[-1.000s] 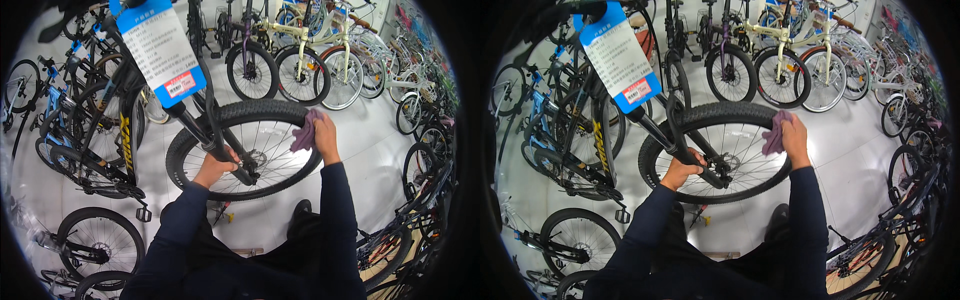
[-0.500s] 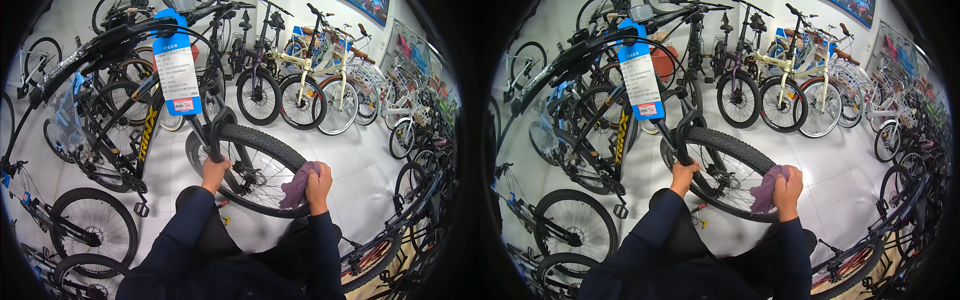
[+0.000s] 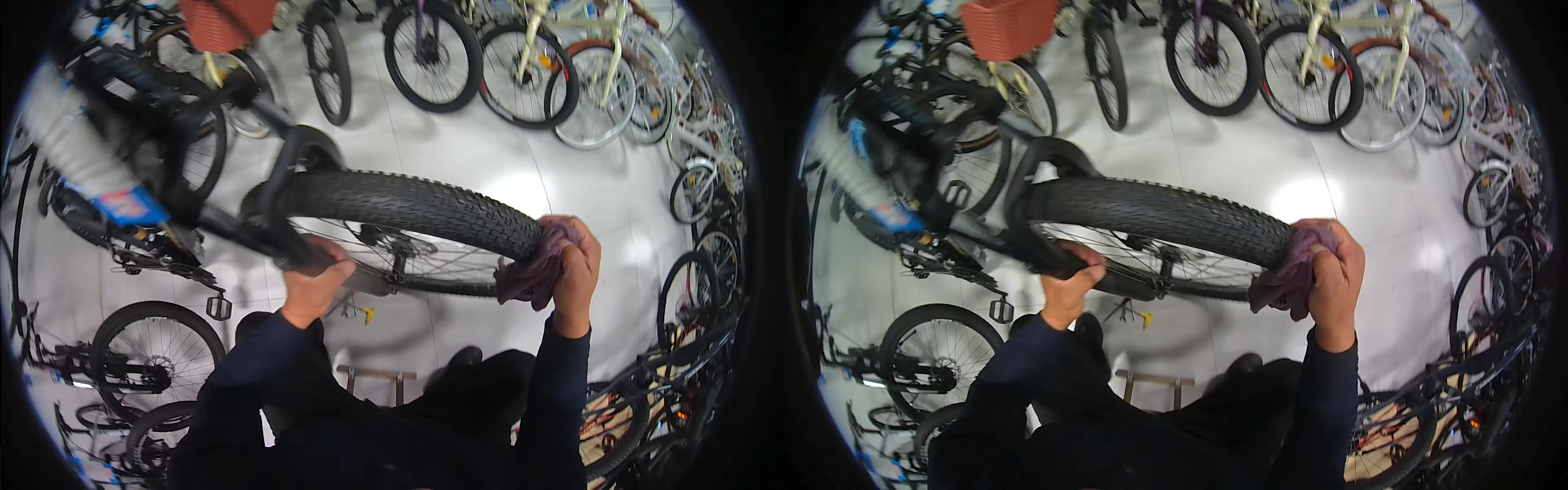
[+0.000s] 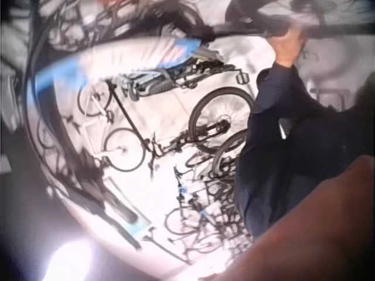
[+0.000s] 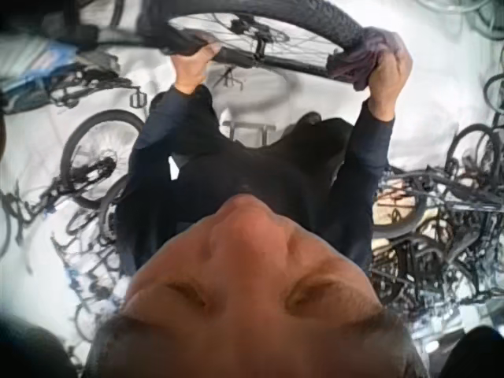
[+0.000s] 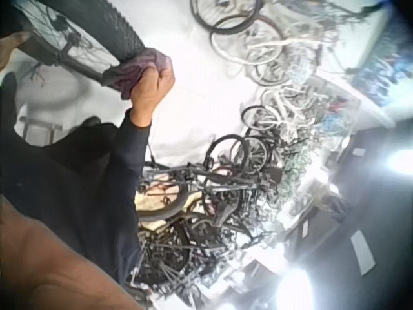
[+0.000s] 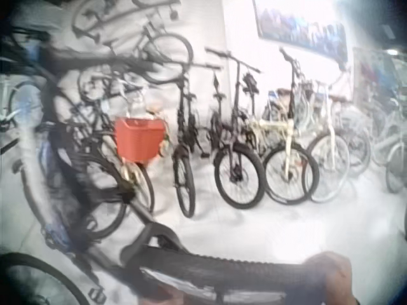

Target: The person wipes a bicycle with a purple cloth, cleaning the front fork, handlebars, seat, frame, and wheels in a bicycle shop. The person uses the cloth to wipe each component methodically.

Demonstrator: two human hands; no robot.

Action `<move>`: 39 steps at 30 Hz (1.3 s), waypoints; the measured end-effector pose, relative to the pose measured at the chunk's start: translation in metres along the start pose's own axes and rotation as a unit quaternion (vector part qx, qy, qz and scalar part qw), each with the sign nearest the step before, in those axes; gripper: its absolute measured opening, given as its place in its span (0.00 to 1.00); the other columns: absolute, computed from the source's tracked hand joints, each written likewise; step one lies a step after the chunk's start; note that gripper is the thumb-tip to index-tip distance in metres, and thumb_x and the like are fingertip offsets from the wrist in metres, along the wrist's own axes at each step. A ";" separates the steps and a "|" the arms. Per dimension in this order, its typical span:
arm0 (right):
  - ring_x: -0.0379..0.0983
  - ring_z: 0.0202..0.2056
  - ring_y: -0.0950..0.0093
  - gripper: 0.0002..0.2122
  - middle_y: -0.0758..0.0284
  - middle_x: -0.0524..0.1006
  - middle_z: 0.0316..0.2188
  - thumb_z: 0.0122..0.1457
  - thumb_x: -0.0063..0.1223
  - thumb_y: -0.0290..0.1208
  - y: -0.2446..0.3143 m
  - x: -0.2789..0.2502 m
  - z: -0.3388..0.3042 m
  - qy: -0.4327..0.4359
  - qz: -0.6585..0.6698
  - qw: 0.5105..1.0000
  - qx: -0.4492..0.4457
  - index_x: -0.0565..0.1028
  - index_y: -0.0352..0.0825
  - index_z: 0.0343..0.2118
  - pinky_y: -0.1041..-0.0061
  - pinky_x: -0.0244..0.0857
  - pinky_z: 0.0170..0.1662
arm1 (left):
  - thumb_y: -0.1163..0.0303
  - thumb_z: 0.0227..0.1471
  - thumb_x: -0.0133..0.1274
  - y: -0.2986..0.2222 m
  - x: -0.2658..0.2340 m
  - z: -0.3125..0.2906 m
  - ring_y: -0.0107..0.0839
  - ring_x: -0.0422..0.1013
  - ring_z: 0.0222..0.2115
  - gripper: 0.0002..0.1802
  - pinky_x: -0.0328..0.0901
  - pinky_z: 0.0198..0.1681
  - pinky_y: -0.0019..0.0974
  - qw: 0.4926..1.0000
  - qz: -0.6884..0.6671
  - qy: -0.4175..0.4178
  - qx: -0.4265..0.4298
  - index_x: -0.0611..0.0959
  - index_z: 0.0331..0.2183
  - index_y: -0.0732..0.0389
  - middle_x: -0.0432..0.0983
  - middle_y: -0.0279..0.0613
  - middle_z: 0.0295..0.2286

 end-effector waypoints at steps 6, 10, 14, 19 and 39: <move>0.74 0.29 0.78 0.19 0.63 0.80 0.28 0.47 0.42 0.28 0.000 0.005 0.011 -0.002 0.028 0.997 0.068 0.80 0.22 0.37 0.80 0.68 0.39 | 0.86 0.44 0.62 0.001 -0.005 -0.011 0.36 0.76 0.38 0.19 0.71 0.48 0.42 0.999 -0.042 -0.004 -0.026 0.73 0.38 0.62 0.77 0.44 0.35; 0.78 0.33 0.69 0.18 0.60 0.81 0.29 0.48 0.45 0.32 -0.002 0.005 0.004 -0.006 -0.032 0.999 0.029 0.80 0.26 0.37 0.74 0.70 0.41 | 0.84 0.46 0.62 -0.002 -0.003 -0.019 0.34 0.76 0.39 0.17 0.71 0.50 0.42 0.995 0.028 -0.047 -0.087 0.77 0.39 0.62 0.79 0.42 0.35; 0.79 0.34 0.63 0.17 0.57 0.82 0.33 0.50 0.47 0.35 -0.005 0.000 -0.010 0.003 -0.057 0.998 0.041 0.80 0.28 0.36 0.69 0.72 0.43 | 0.78 0.53 0.60 -0.011 0.008 -0.030 0.37 0.77 0.41 0.12 0.72 0.48 0.39 0.968 0.154 -0.102 -0.167 0.81 0.41 0.66 0.80 0.44 0.36; 0.80 0.38 0.59 0.15 0.56 0.82 0.36 0.54 0.45 0.31 -0.007 -0.007 -0.019 0.040 -0.055 0.988 0.138 0.80 0.28 0.37 0.66 0.72 0.47 | 0.60 0.55 0.60 -0.100 0.080 -0.071 0.53 0.73 0.53 0.26 0.67 0.57 0.49 0.780 0.495 0.196 -0.328 0.80 0.51 0.66 0.74 0.61 0.52; 0.79 0.46 0.67 0.12 0.61 0.81 0.44 0.64 0.48 0.24 0.259 0.047 0.088 0.326 0.232 0.838 0.370 0.76 0.26 0.47 0.68 0.73 0.51 | 0.44 0.67 0.45 -0.512 -0.030 -0.082 0.55 0.78 0.28 0.33 0.69 0.30 0.57 0.664 0.671 -0.279 -0.177 0.84 0.22 0.60 0.79 0.55 0.21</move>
Point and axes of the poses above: each hand's wrist, its own z-axis towards the middle knuckle, its own x-axis out of the palm, y = z × x, the point moved 2 cm from there along z, towards the middle knuckle
